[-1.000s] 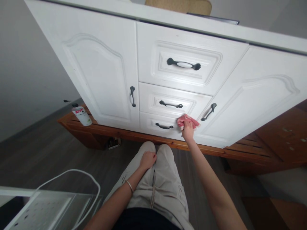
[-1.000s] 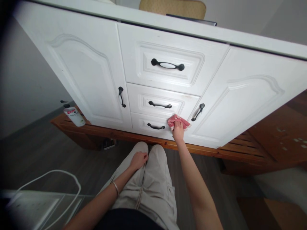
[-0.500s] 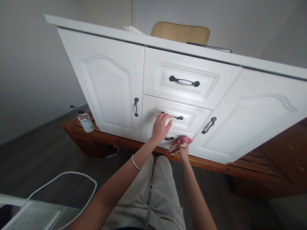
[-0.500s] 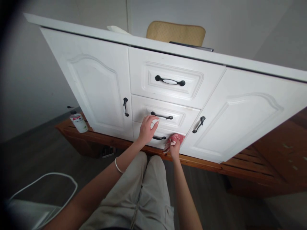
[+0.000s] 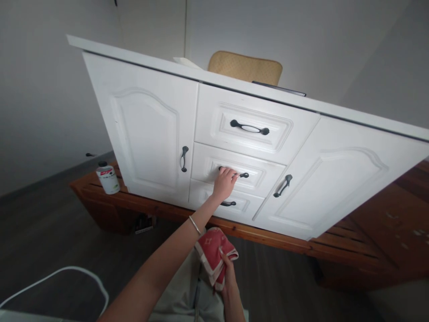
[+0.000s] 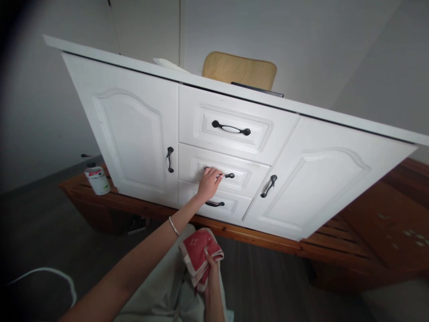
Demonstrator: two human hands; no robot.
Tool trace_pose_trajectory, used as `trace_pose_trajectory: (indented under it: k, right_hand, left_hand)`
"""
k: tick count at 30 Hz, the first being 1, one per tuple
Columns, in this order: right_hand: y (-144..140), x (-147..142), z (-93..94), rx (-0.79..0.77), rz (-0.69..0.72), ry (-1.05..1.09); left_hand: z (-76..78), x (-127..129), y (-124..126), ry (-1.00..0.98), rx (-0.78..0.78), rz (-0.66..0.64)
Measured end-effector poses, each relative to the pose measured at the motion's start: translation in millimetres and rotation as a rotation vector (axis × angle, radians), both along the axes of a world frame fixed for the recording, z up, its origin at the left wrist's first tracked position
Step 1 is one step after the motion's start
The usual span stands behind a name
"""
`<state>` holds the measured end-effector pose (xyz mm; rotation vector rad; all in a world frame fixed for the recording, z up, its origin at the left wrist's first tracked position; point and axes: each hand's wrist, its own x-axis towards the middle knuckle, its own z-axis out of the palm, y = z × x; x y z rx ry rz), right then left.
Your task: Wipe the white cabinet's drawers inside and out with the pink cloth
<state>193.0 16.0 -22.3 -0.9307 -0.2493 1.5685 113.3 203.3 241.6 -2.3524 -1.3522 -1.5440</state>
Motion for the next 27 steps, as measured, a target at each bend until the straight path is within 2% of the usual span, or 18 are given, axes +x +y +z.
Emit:
trace_pose_trajectory:
  k: [4,15,19,22,27]
  right_hand:
    - [-1,-1,-2.7,0.004,-0.023,0.042]
    - [-5,7,1.2,0.009,0.040,0.048]
    - [-5,10,-2.8,-0.001,0.050,0.065]
    - [-6,13,-7.7,0.008,0.058,0.059]
    - [-9,12,0.2,0.048,0.074,0.047]
  left_hand:
    - [0.6,0,1,-0.014,-0.005,-0.004]
    - [1.3,2,1,-0.049,-0.015,0.003]
    - [1.9,3,-1,-0.049,-0.014,0.004]
    - [-3.3,3,-19,-0.066,0.017,0.026]
    - [-17.3,-2,-82,-0.153,0.116,0.041]
